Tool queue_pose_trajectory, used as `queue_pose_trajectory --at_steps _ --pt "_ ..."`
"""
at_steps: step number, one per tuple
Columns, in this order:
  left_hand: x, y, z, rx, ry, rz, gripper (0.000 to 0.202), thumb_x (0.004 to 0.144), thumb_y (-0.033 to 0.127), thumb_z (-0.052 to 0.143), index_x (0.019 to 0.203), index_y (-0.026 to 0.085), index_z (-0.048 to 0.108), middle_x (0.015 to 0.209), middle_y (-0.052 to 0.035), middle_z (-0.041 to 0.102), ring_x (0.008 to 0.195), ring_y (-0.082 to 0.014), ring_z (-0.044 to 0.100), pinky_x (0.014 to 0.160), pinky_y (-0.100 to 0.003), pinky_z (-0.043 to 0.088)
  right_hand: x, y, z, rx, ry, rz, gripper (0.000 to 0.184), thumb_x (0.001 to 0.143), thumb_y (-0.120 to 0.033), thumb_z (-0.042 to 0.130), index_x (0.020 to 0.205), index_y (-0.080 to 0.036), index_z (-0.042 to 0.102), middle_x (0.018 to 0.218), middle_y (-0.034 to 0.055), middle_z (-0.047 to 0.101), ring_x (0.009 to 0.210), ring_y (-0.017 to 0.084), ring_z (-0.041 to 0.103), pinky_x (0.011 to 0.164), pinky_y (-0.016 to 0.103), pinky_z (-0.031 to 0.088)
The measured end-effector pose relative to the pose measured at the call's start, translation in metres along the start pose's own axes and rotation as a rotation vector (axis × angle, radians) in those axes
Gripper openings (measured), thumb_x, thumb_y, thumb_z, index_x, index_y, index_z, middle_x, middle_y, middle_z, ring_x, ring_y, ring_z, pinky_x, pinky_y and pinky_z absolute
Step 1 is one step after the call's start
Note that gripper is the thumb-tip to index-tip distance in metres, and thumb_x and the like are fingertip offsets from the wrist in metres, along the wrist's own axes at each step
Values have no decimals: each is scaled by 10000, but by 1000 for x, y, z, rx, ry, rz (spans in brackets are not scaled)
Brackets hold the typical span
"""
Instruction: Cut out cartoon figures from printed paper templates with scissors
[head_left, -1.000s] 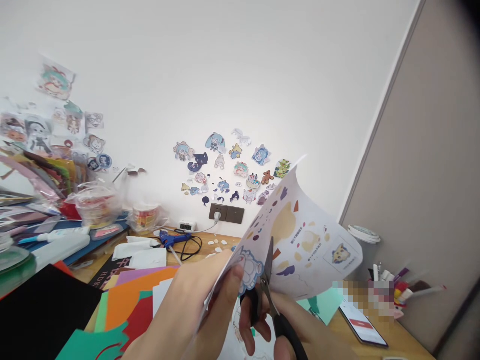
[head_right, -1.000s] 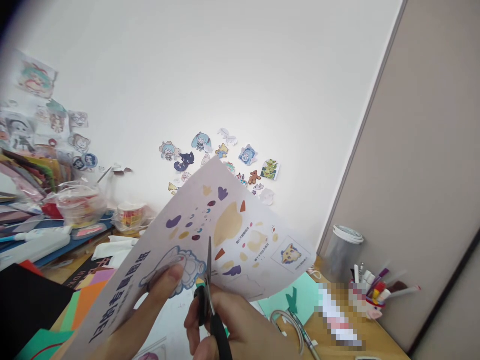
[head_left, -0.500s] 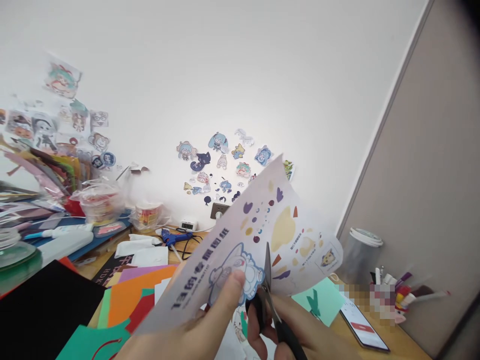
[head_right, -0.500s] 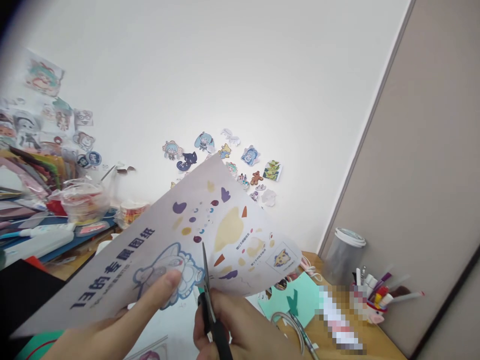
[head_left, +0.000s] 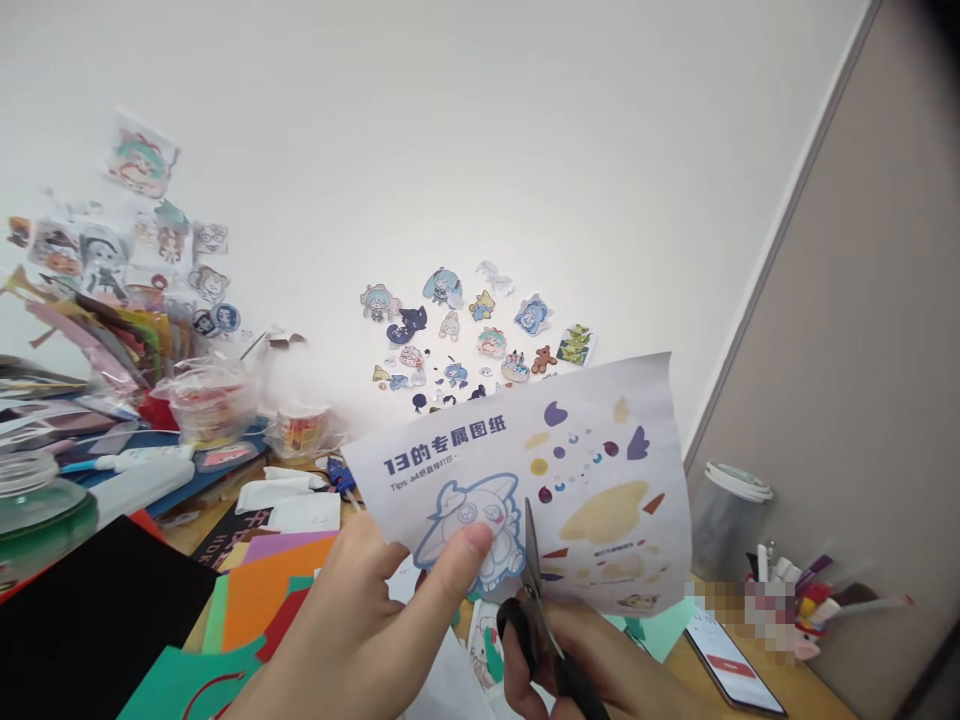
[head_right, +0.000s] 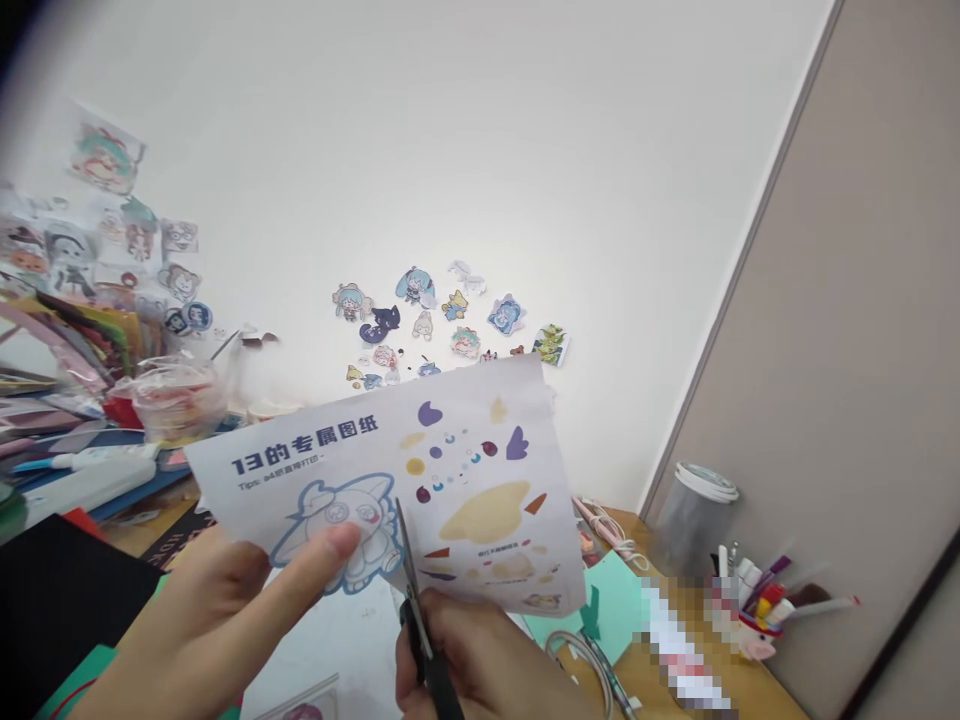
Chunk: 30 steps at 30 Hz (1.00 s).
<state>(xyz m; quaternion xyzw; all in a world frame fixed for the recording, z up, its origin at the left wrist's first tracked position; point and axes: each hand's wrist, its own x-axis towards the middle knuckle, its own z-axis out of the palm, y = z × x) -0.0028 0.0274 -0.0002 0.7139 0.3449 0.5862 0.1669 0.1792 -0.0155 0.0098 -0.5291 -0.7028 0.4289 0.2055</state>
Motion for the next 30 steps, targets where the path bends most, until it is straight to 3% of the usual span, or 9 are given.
queue_pose_trajectory --at_steps 3,6,13,19,28,30 --pt "-2 -3 1 52 -16 -33 374 812 444 484 552 182 548 544 -20 601 592 -161 612 513 -225 515 5 6 -3 -34 -33 -29 126 685 -256 567 728 -189 470 707 -5 480 652 124 446 597 226 383" --pt "-3 -3 2 69 24 -55 451 793 475 482 455 186 404 453 2 488 459 -126 516 401 -213 431 7 10 -2 -98 -25 -30 103 714 -232 557 724 -186 465 689 -11 478 628 113 439 584 217 398" --pt "1 0 -1 -50 -8 25 345 816 384 495 536 183 471 496 31 509 486 -97 493 440 -183 418 4 12 2 -286 63 -14 52 728 -146 539 749 -193 530 654 -21 504 623 115 462 564 210 395" --pt "2 -1 -2 21 34 76 398 858 361 441 515 182 352 468 70 321 416 -54 339 414 -167 332 0 8 0 -290 95 -26 67 691 -121 552 686 -187 538 694 -7 533 699 131 480 571 211 376" --pt "0 1 1 248 95 384 354 855 213 448 549 179 274 464 83 278 390 -39 288 364 -161 224 2 -6 4 -259 -66 -1 72 691 -231 553 741 -190 521 681 -29 480 592 99 417 502 205 303" --pt "-1 0 1 245 93 397 347 854 206 450 554 179 278 467 85 275 391 -38 287 368 -159 224 0 -10 6 -276 7 17 55 681 -203 555 711 -192 511 644 -36 463 569 95 401 490 204 292"
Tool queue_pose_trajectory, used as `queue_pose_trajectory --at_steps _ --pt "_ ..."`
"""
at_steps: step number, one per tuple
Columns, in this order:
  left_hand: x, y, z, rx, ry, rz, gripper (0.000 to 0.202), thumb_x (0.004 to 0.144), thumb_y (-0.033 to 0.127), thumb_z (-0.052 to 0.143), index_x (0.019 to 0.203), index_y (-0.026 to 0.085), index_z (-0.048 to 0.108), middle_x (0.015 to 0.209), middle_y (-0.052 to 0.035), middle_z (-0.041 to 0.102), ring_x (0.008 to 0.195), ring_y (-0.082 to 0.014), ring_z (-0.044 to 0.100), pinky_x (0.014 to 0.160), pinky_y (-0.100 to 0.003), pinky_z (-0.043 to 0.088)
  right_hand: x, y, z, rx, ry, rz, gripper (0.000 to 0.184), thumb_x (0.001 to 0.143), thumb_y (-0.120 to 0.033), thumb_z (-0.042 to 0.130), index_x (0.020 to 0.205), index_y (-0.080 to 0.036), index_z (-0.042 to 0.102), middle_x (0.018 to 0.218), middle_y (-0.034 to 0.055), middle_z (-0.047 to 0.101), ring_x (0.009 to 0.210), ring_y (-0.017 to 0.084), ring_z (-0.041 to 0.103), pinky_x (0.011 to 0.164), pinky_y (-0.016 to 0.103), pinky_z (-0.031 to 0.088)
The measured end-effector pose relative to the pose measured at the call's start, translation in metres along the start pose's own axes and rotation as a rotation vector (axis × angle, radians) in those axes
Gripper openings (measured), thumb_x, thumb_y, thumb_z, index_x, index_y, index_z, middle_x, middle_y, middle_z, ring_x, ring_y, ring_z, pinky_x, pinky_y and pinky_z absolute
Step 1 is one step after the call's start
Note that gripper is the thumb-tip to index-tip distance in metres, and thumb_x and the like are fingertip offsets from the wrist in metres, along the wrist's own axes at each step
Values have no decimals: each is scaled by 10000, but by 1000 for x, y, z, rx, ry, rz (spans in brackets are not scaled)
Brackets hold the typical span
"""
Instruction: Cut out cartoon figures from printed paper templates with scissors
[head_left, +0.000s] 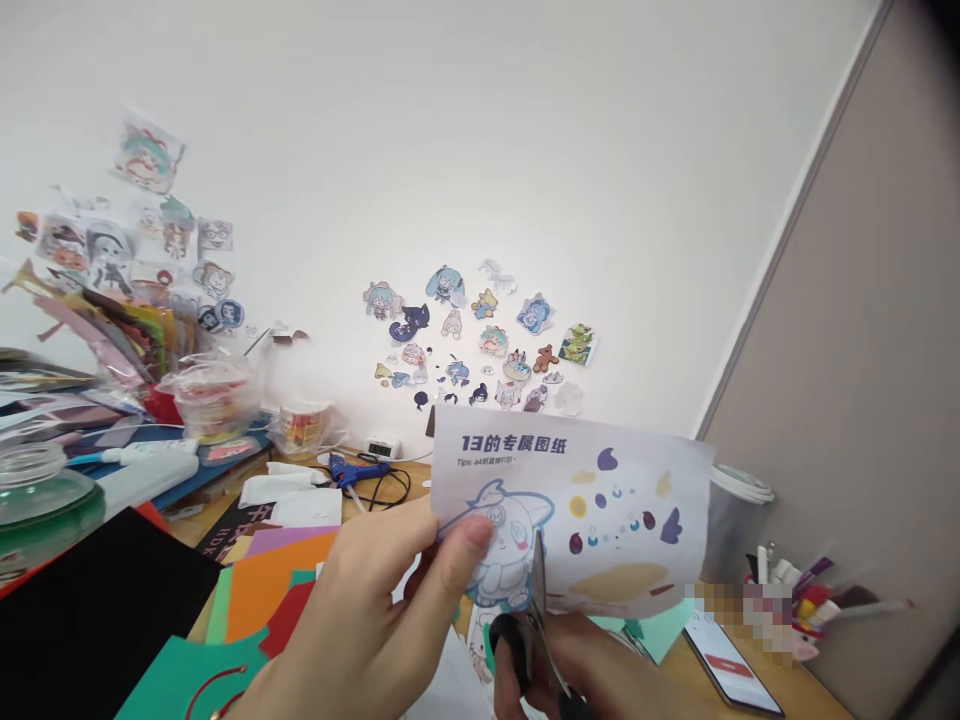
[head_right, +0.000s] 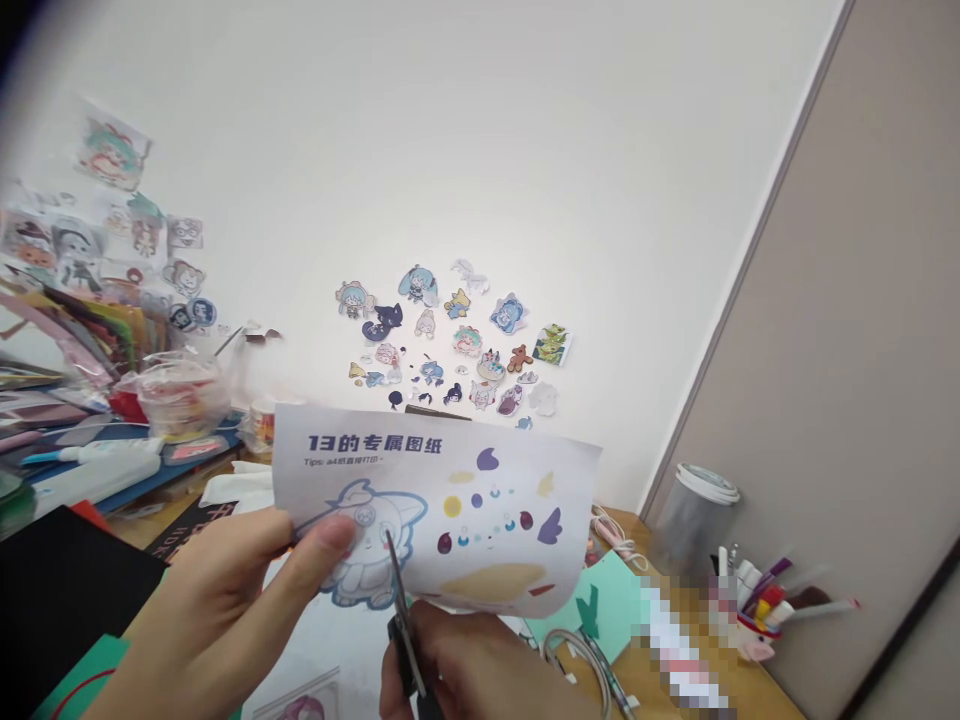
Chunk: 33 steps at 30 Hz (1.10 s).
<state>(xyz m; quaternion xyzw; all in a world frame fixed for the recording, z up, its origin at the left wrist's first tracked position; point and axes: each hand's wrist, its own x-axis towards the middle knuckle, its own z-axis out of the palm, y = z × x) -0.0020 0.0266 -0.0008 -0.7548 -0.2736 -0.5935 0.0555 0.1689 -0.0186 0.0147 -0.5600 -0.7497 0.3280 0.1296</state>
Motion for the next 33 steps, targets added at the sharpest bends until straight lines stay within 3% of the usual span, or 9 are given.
queue_pose_trajectory --at_steps 2,4,6,10,13,18,23,28,33 --pt "0 0 0 -7 2 -15 354 852 211 450 545 180 275 461 84 280 388 -40 286 366 -163 225 -2 -2 0 -32 118 16 52 678 -166 534 685 -190 489 634 -31 468 563 99 400 484 207 288" --pt "1 1 0 -33 0 -56 366 853 243 441 526 182 290 444 79 298 383 -48 299 361 -173 235 -2 -2 -2 24 -20 -23 77 662 -162 547 666 -185 474 645 -24 489 574 101 424 491 200 307" --pt "3 3 0 -63 5 -124 378 853 300 435 506 187 333 425 71 318 385 -63 330 364 -185 262 -1 0 -4 45 -67 -50 70 672 -173 535 676 -184 466 657 -20 480 593 107 425 507 205 313" --pt "11 7 3 -112 19 -218 397 843 397 432 502 192 424 404 58 344 406 -87 392 382 -195 316 4 8 -4 -5 -46 -93 42 674 -195 497 690 -185 460 672 -13 460 602 111 406 510 220 299" --pt "13 10 4 -128 24 -242 403 838 425 430 511 192 465 405 49 373 421 -96 420 393 -197 339 6 13 -1 94 -30 -189 130 687 -293 523 677 -181 458 669 -7 452 602 113 405 511 223 301" --pt "6 10 4 -107 -25 -231 393 852 391 420 527 185 501 424 37 435 425 -94 439 402 -196 351 7 21 -1 290 -78 -297 312 729 -484 525 724 -179 456 722 0 448 618 112 404 529 222 320" --pt "-6 6 2 -38 -102 -176 374 882 292 393 543 172 495 440 39 453 408 -70 422 413 -189 337 10 26 1 341 -78 -370 266 735 -417 551 721 -178 435 685 -18 421 582 93 393 499 197 312" --pt "-4 8 1 -44 -52 -173 373 867 272 421 508 174 431 430 51 431 408 -61 416 417 -176 335 13 26 -1 329 -85 -394 266 720 -406 575 711 -180 436 673 -19 432 583 94 400 499 196 312" --pt "1 12 -1 -111 -38 -149 335 854 238 429 524 180 422 444 60 436 395 -56 399 416 -170 338 6 19 -3 284 -54 -285 241 686 -404 537 696 -183 442 674 -5 454 594 112 417 518 225 331"
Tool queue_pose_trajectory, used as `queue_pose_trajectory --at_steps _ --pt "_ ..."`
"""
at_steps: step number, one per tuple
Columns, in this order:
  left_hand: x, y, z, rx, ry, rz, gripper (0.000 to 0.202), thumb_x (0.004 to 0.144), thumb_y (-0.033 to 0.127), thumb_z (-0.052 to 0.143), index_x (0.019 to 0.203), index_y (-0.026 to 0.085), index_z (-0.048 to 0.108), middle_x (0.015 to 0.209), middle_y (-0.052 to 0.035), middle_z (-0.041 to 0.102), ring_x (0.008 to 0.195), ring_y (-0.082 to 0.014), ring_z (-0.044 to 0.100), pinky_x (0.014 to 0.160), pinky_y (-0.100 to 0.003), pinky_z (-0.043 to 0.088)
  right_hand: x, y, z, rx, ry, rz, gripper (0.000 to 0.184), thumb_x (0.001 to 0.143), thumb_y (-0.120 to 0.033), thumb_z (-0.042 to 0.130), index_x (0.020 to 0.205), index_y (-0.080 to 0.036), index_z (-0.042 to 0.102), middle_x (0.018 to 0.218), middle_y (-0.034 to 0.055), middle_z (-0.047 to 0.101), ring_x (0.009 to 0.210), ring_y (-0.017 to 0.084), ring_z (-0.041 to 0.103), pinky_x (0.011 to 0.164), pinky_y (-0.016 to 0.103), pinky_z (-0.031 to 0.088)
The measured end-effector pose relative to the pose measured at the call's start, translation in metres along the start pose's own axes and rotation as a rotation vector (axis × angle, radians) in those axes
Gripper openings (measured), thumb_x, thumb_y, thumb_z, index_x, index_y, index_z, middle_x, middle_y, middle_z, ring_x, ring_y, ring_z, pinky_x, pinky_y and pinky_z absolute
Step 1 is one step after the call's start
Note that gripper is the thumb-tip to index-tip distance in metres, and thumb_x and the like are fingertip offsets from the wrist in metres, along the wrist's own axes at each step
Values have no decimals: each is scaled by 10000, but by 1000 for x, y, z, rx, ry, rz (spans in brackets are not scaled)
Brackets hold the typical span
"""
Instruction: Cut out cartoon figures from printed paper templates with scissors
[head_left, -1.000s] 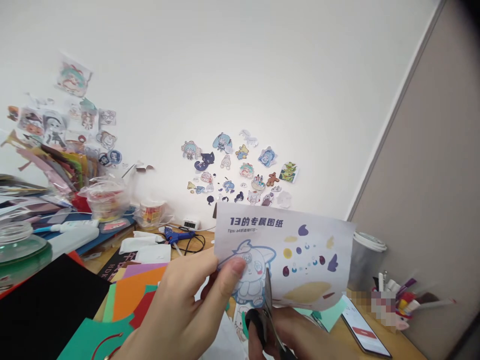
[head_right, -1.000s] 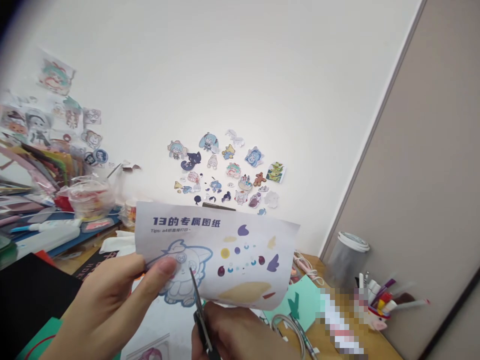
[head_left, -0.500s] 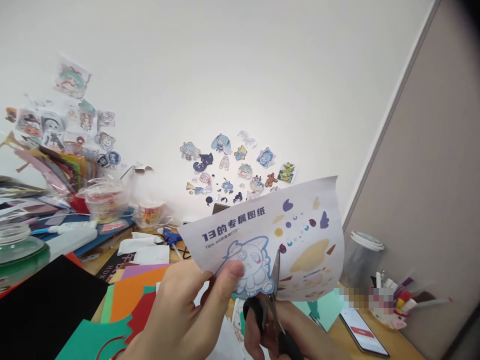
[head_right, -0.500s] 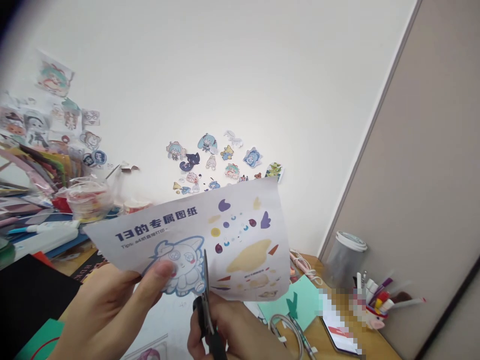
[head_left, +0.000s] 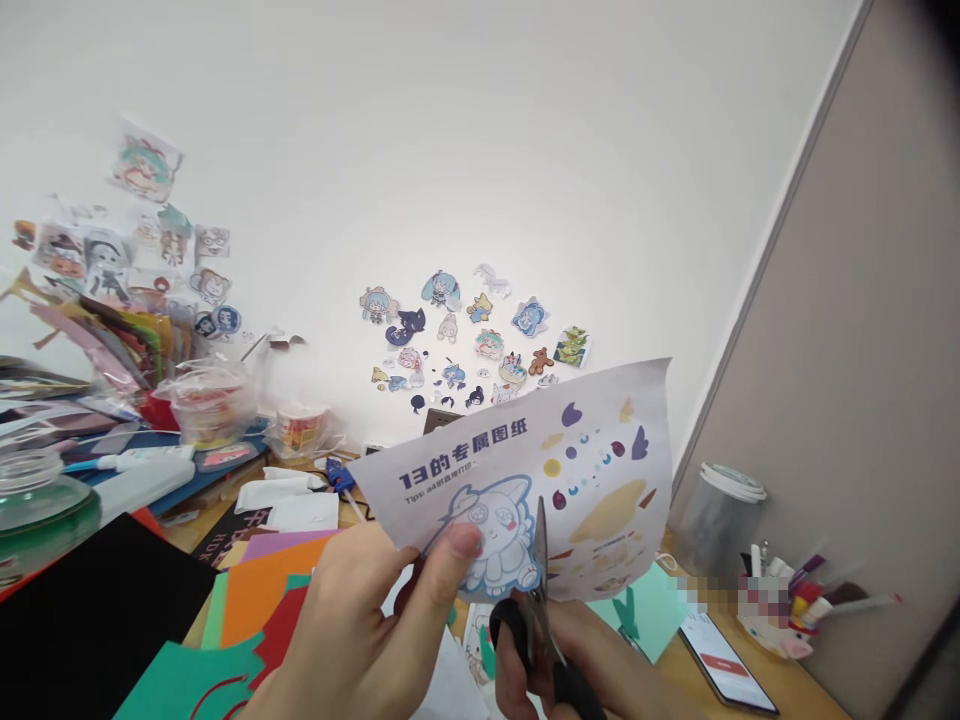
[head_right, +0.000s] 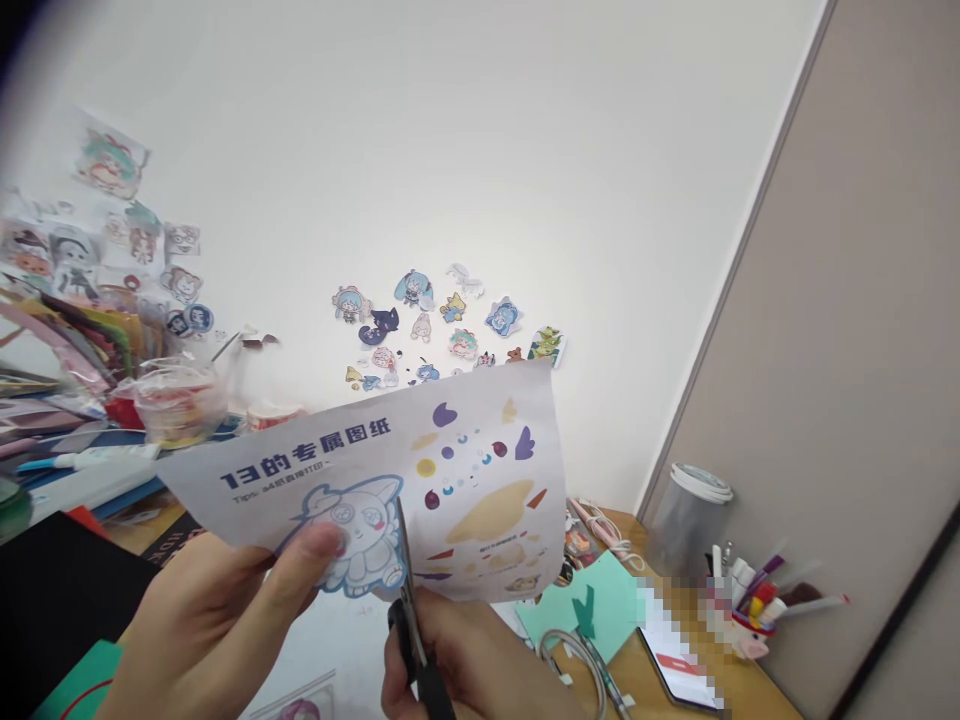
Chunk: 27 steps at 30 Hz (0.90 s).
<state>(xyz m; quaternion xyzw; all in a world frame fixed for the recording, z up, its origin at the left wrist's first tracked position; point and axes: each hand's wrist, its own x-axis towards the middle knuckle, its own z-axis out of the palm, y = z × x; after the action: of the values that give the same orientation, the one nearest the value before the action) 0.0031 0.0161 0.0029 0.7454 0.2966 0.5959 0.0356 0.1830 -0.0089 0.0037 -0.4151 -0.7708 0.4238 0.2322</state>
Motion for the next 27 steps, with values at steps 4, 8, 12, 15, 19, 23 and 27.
queue_pose_trajectory --at_steps 4,8,12,15,19,23,27 --pt "-1 -1 -1 44 -25 57 291 856 226 430 568 187 437 458 61 422 401 -62 400 396 -175 310 -8 -7 1 -219 70 198 81 685 -260 509 709 -185 487 707 4 495 615 120 431 520 233 328" --pt "0 -3 -1 92 -44 144 326 842 190 442 529 181 355 450 66 337 393 -56 342 387 -178 274 -12 -9 2 -273 94 275 129 698 -306 565 715 -190 511 717 1 509 626 128 441 494 223 311" --pt "0 -2 -3 96 -37 145 332 835 182 448 527 179 326 459 67 296 392 -52 315 378 -176 256 -10 -5 4 -309 146 275 95 694 -276 544 695 -189 506 701 -2 493 592 118 422 467 211 301" --pt "0 -1 -3 105 -32 134 327 837 192 443 524 181 349 453 65 328 388 -54 341 379 -171 279 -6 -5 3 -294 117 188 90 667 -259 543 686 -183 498 669 -5 484 568 110 410 476 214 307" --pt "-2 -1 0 52 -36 75 285 850 231 437 568 194 458 477 48 467 421 -80 454 426 -180 377 -1 -10 2 -146 72 72 317 715 -491 532 683 -182 468 646 3 467 559 116 410 496 231 330" --pt "-9 -1 4 -1 -22 -13 215 849 279 457 667 215 553 543 30 577 529 -118 581 444 -175 451 -3 -4 2 -36 20 9 606 661 -788 400 727 -186 433 704 29 480 621 140 440 573 263 384" --pt "-19 -5 7 -27 -37 -84 127 847 308 477 848 257 593 644 31 641 672 -131 650 457 -148 495 -8 6 7 -56 98 -30 656 662 -826 306 778 -194 437 763 50 496 680 158 463 631 271 413"
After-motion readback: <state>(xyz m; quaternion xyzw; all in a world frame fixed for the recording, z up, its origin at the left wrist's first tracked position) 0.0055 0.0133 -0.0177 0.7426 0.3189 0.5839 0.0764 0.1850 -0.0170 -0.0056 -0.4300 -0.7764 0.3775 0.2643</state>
